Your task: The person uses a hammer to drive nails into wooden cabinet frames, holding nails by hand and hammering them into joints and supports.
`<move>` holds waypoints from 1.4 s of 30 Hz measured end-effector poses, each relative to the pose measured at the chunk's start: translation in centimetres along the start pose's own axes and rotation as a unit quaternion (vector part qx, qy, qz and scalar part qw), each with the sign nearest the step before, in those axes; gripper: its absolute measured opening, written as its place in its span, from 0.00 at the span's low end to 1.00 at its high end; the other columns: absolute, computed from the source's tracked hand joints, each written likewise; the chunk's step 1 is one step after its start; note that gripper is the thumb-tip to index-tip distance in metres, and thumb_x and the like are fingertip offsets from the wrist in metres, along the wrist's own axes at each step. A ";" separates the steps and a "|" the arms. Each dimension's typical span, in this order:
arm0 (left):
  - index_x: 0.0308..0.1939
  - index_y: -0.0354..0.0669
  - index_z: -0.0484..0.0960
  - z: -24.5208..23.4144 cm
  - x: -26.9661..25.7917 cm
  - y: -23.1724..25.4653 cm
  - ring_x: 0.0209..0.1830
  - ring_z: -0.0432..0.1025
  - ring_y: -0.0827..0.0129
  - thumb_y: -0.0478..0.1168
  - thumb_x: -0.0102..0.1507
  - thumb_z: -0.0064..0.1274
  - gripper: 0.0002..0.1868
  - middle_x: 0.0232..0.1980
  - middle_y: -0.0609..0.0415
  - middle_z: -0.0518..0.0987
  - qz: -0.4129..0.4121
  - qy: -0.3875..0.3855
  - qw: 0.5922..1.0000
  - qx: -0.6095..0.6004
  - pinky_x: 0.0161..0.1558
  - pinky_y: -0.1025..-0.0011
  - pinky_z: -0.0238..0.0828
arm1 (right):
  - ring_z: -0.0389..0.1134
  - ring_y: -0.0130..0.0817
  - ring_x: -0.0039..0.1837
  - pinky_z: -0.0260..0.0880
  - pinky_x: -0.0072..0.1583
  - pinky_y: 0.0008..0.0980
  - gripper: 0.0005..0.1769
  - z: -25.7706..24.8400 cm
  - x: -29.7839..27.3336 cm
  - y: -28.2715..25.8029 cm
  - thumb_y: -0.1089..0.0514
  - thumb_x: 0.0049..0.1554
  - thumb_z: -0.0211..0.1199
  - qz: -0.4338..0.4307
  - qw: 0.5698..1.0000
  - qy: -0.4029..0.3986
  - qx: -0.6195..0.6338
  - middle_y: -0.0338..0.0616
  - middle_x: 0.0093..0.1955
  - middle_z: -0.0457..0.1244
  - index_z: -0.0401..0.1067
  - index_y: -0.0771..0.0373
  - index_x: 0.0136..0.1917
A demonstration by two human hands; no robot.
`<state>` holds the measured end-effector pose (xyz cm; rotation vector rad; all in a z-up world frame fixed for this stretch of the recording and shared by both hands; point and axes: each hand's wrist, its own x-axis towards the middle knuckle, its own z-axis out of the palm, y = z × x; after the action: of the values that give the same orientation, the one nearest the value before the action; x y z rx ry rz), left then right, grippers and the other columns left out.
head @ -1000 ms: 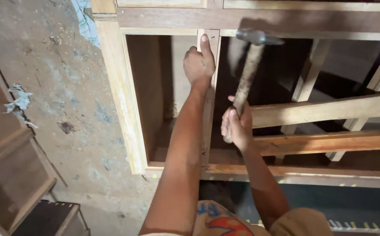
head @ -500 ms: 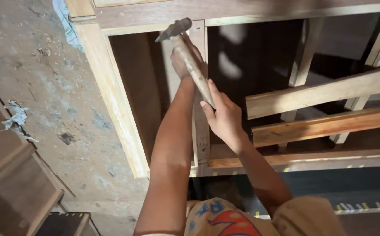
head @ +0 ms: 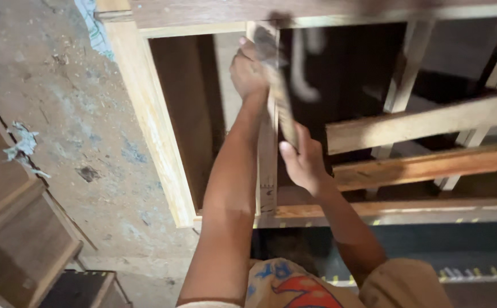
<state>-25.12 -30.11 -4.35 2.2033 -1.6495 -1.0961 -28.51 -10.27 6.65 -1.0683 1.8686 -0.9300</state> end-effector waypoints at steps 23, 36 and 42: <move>0.47 0.37 0.85 0.8 0.1 -0.5 0.51 0.75 0.36 0.58 0.70 0.20 0.38 0.48 0.32 0.82 -0.046 -0.033 0.998 -0.033 0.56 0.46 0.69 | 0.61 0.30 0.28 0.62 0.32 0.31 0.22 -3.0 0.3 4.8 0.36 0.64 0.53 -0.135 0.977 0.020 0.161 0.39 0.29 0.59 0.67 0.56 0.45; 0.49 0.38 0.85 0.4 -0.1 -0.3 0.52 0.75 0.35 0.58 0.71 0.19 0.38 0.49 0.32 0.82 -0.044 -0.052 0.997 -0.025 0.58 0.46 0.69 | 0.59 0.29 0.27 0.59 0.30 0.30 0.21 -3.1 1.0 6.0 0.43 0.68 0.54 -0.233 0.950 0.046 0.205 0.40 0.27 0.58 0.64 0.63 0.45; 0.48 0.37 0.84 -0.8 0.5 0.8 0.53 0.74 0.37 0.58 0.69 0.19 0.38 0.50 0.32 0.81 -0.039 -0.060 0.997 -0.023 0.57 0.46 0.68 | 0.61 0.24 0.25 0.60 0.28 0.25 0.22 -1.0 3.2 6.1 0.42 0.65 0.56 0.085 0.996 0.000 0.040 0.39 0.25 0.59 0.65 0.65 0.48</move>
<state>-25.16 -31.08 -3.62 2.2293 -1.5788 -1.2965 -32.58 -10.60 0.96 -0.8464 1.8730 -0.8981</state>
